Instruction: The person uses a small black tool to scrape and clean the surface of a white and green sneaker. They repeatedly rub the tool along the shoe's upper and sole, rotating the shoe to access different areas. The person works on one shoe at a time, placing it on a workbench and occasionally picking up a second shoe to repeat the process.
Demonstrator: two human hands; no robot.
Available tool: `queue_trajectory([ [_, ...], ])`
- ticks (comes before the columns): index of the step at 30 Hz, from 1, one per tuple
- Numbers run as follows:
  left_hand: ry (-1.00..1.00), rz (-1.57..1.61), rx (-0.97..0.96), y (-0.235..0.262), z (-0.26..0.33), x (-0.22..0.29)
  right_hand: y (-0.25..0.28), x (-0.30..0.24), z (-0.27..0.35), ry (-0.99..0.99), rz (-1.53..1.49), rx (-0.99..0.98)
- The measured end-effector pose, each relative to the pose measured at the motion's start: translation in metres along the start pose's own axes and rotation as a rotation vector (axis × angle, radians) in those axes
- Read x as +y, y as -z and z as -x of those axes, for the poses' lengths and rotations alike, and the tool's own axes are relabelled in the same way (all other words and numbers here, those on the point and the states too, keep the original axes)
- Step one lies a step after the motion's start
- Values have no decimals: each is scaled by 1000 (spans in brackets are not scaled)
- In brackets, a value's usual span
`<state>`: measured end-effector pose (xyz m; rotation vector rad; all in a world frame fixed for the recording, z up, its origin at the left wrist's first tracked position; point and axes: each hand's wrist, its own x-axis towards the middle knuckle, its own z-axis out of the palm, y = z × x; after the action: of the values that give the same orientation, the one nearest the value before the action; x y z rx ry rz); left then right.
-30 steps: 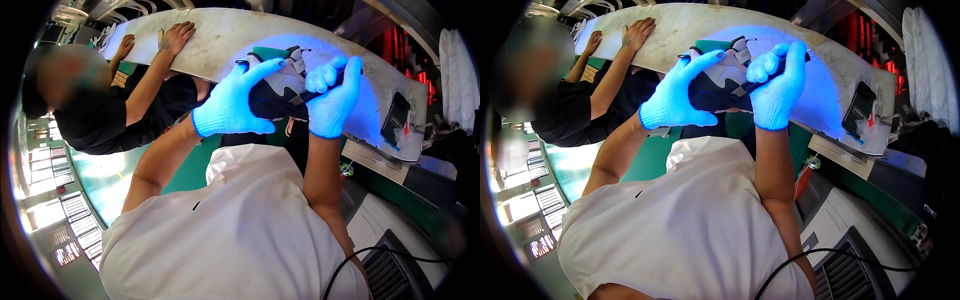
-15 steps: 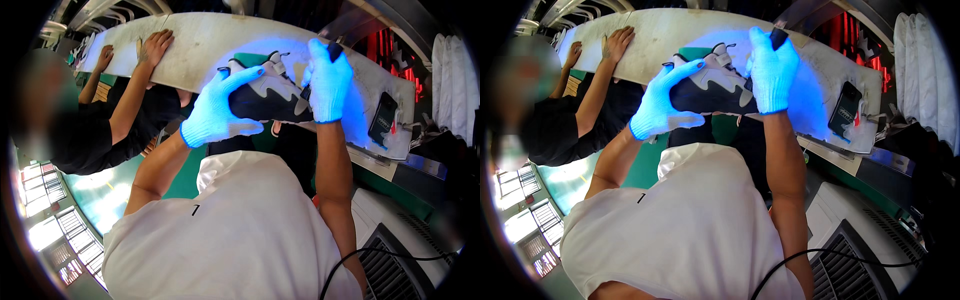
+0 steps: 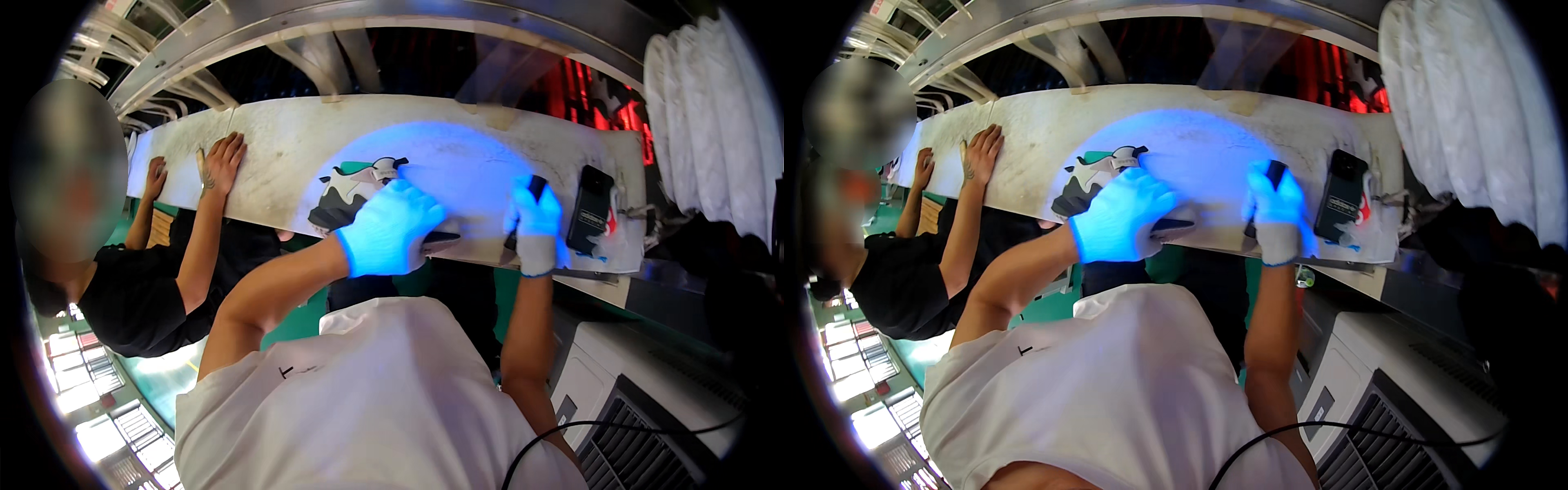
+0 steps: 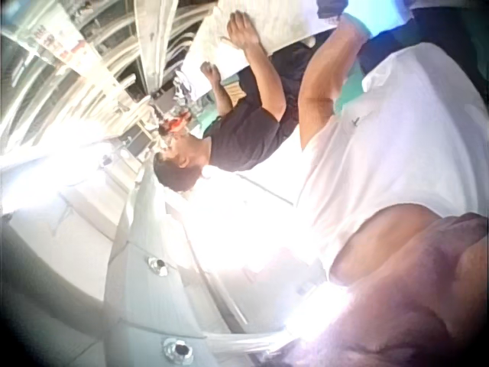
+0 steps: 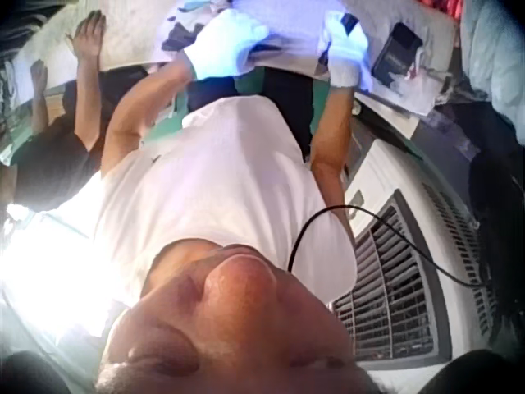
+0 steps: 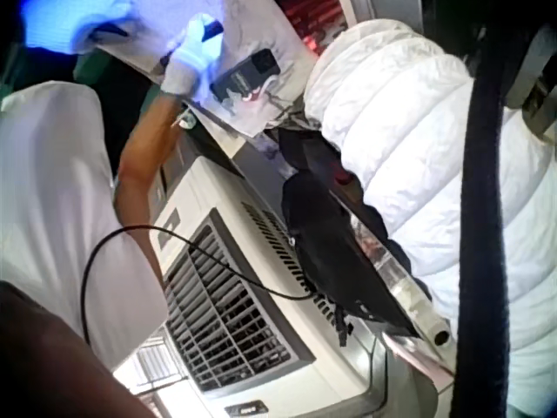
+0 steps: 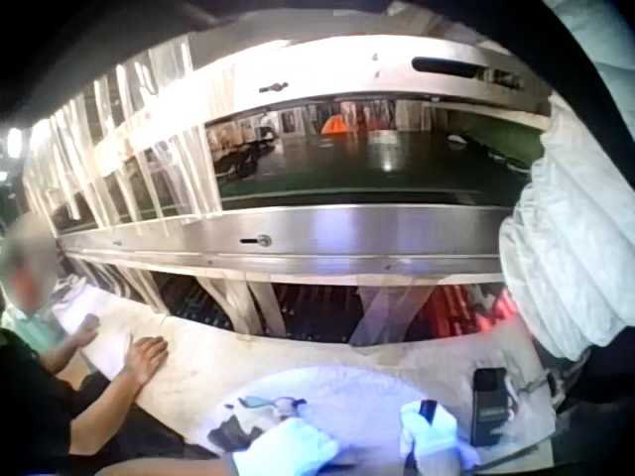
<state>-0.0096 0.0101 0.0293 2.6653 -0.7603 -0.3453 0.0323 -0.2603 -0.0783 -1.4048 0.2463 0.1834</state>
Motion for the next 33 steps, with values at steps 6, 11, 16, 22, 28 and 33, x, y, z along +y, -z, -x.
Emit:
queue_trajectory([
  [6,-200,246,319,39,-8,25,-7,-5,-15,-32,196,-59],
  [11,-309,185,615,50,79,-19,0,-44,-29,-68,-175,-558],
  [16,47,37,442,-34,116,-80,-64,-63,8,47,365,-441],
  [22,248,106,253,-27,126,-58,-71,-41,11,29,396,-425],
  [28,77,73,303,-14,107,-37,-69,-38,11,41,383,-420],
  [33,115,3,295,-20,63,-9,-72,-46,16,66,380,-453],
])
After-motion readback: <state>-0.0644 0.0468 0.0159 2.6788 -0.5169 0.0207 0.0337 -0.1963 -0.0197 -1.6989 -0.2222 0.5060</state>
